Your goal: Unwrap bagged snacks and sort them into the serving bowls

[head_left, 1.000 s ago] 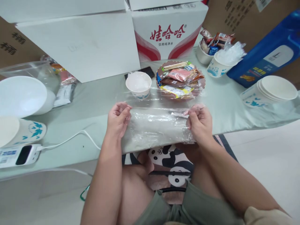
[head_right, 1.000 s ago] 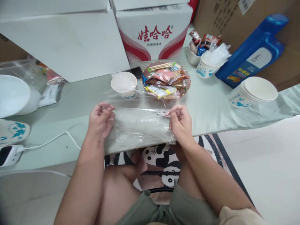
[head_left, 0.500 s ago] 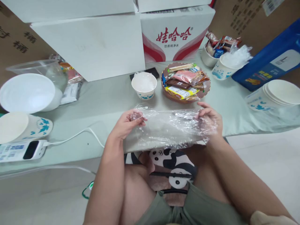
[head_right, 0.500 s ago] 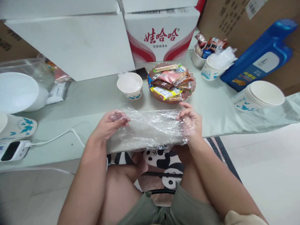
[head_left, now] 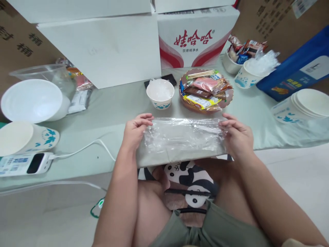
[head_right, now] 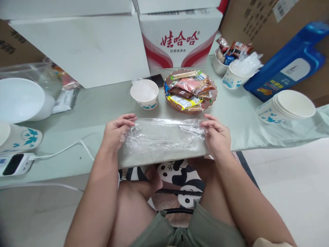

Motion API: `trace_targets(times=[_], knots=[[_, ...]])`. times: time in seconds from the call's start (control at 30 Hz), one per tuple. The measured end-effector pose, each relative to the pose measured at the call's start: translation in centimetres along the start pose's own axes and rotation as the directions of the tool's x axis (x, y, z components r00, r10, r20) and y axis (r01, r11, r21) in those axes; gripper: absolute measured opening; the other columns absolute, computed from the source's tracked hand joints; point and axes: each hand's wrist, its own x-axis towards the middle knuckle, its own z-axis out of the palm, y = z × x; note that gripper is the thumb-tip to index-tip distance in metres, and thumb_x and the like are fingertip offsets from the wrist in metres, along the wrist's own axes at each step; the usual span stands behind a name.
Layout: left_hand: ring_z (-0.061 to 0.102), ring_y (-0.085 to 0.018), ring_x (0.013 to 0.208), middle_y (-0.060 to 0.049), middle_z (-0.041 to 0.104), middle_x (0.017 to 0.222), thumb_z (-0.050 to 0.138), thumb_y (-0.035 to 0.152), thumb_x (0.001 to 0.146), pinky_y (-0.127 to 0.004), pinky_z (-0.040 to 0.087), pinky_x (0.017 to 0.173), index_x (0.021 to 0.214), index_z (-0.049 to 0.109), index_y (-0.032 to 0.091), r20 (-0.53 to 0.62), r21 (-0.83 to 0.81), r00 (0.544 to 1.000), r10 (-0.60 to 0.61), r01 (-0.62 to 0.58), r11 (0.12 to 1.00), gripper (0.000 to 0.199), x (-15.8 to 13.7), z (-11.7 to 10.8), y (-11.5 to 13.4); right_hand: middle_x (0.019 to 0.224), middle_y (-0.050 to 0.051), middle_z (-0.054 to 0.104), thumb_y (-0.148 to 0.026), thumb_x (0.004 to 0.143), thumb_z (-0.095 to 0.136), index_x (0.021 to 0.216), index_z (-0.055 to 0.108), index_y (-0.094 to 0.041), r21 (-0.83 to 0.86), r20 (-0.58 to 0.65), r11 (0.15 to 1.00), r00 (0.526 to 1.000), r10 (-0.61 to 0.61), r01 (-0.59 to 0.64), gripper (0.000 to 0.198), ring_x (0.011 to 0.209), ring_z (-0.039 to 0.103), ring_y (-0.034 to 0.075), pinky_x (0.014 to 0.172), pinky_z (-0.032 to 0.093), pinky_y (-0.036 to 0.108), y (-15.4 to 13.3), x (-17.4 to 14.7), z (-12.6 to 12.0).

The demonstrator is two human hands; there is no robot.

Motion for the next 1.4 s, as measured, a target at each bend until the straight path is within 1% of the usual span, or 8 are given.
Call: trace_targets(times=[0.23, 0.33, 0.47, 0.67, 0.8, 0.93, 1.27, 1.4], knots=[[0.07, -0.023, 0.101, -0.008, 0.07, 0.108, 0.077, 0.026, 0.064, -0.033, 0.057, 0.089, 0.076, 0.074, 0.017, 0.034, -0.051, 0.999, -0.018, 0.02, 0.999, 0.015, 0.3, 1.1, 0.1, 0.098, 0.007, 0.064, -0.025, 0.082, 0.055, 0.084, 0.069, -0.025, -0.425, -0.174, 0.846, 0.889, -0.425, 0.321, 0.014, 0.107, 0.064, 0.028, 0.1, 0.05, 0.054, -1.4, -1.1, -1.4], [0.072, -0.018, 0.101, -0.003, 0.067, 0.113, 0.083, 0.017, 0.058, -0.027, 0.057, 0.085, 0.093, 0.067, 0.021, 0.116, -0.057, 0.993, 0.023, -0.016, 0.998, 0.039, 0.4, 1.4, -0.3, 0.097, 0.006, 0.067, -0.022, 0.085, 0.061, 0.096, 0.066, -0.024, -0.475, 0.109, 0.662, 0.786, -0.609, 0.58, 0.013, 0.097, 0.067, 0.026, 0.094, 0.053, 0.05, -3.4, -1.7, 0.3], [0.073, -0.013, 0.091, 0.0, 0.068, 0.11, 0.086, 0.016, 0.062, -0.024, 0.059, 0.084, 0.095, 0.059, 0.023, 0.236, -0.173, 0.971, 0.042, -0.001, 0.985, 0.043, -0.1, 1.2, 0.0, 0.129, 0.013, 0.068, -0.025, 0.083, 0.065, 0.129, 0.059, -0.022, -0.328, 0.627, 0.596, 0.64, -0.443, 0.733, 0.047, 0.122, 0.062, 0.031, 0.103, 0.05, 0.051, -5.9, -0.8, 4.8], [0.072, -0.019, 0.108, 0.001, 0.07, 0.122, 0.09, 0.017, 0.06, -0.031, 0.058, 0.095, 0.104, 0.061, 0.03, 0.242, -0.423, 0.968, 0.06, 0.05, 0.905, 0.055, -1.1, -0.3, 1.5, 0.09, 0.005, 0.075, -0.018, 0.074, 0.067, 0.101, 0.067, -0.023, -0.568, 0.78, 0.615, 0.597, 0.19, 0.547, 0.027, 0.083, 0.07, 0.025, 0.074, 0.052, 0.038, -7.8, 0.8, 8.6], [0.055, -0.033, 0.138, -0.008, 0.066, 0.136, 0.077, 0.063, 0.071, -0.044, 0.054, 0.105, 0.114, 0.066, 0.027, 0.163, -0.583, 0.987, -0.001, 0.097, 0.807, 0.057, -1.0, -1.1, 1.7, 0.071, -0.001, 0.065, -0.032, 0.08, 0.066, 0.076, 0.053, -0.022, -0.389, 0.633, 0.911, 0.758, 0.159, 0.134, 0.017, 0.056, 0.061, 0.013, 0.053, 0.043, 0.026, -7.8, -0.1, 9.3], [0.055, -0.038, 0.137, -0.014, 0.063, 0.142, 0.083, 0.076, 0.053, -0.043, 0.055, 0.101, 0.121, 0.067, 0.023, 0.434, -0.442, 0.898, -0.071, 0.281, 0.852, 0.088, -1.2, 0.5, 1.4, 0.073, -0.002, 0.064, -0.052, 0.072, 0.077, 0.073, 0.043, -0.023, -0.083, 0.548, 0.963, 0.795, 0.261, -0.258, 0.045, 0.053, 0.063, 0.012, 0.046, 0.042, 0.022, -6.3, -1.3, 10.7], [0.066, -0.015, 0.051, 0.002, 0.069, 0.062, 0.07, 0.04, 0.082, -0.022, 0.047, 0.047, 0.102, 0.064, 0.021, 0.404, 0.075, 0.862, -0.305, 0.301, 0.951, 0.028, -1.4, 1.7, 1.1, 0.061, -0.005, 0.069, -0.046, 0.082, 0.07, 0.116, 0.055, -0.026, -0.104, 0.692, 0.922, 0.639, 0.337, -0.373, 0.042, 0.046, 0.065, 0.016, 0.046, 0.049, 0.026, -2.7, -2.0, 9.4], [0.06, -0.015, 0.043, 0.006, 0.061, 0.053, 0.075, 0.037, 0.073, -0.024, 0.046, 0.041, 0.096, 0.063, 0.023, 0.409, -0.057, 0.872, -0.27, 0.319, 0.946, 0.029, -1.5, 1.0, 1.6, 0.066, -0.003, 0.07, -0.045, 0.081, 0.069, 0.097, 0.06, -0.027, 0.065, 0.672, 0.919, 0.698, 0.248, -0.388, 0.025, 0.054, 0.067, 0.015, 0.053, 0.052, 0.027, -1.9, -1.7, 8.6]])
